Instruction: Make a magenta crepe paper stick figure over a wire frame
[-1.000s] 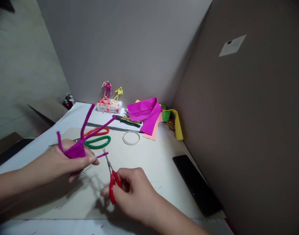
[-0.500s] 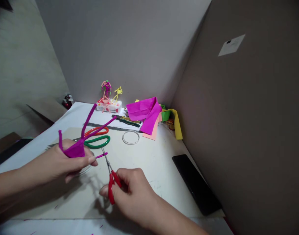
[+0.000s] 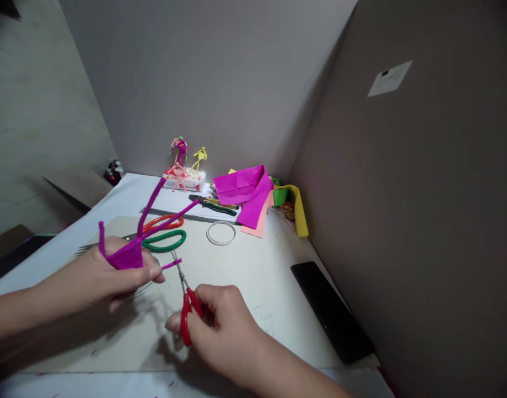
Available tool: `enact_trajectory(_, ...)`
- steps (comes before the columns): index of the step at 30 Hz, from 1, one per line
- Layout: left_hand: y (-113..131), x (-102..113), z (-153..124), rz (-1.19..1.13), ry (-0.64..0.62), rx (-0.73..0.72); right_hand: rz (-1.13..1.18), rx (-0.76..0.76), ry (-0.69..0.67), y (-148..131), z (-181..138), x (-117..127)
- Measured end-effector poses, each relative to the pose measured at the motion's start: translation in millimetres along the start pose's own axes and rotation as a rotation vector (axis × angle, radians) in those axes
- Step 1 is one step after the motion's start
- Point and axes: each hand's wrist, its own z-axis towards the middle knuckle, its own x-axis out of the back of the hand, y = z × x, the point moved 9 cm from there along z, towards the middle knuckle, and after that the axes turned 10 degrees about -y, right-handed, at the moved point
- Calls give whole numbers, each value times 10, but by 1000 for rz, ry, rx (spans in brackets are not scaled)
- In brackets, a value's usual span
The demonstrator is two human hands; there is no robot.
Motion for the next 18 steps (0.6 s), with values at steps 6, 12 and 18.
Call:
enact_trajectory(6, -11, 17, 6, 21, -1, 8, -51, -17, -7, 7, -23, 18)
enact_trajectory(12, 16, 43, 3, -25, -18, -26, -17, -44, -66, 65, 14, 169)
enact_trajectory(18, 54, -101, 14, -39, -117, -19, 369, 130, 193, -18, 32, 359)
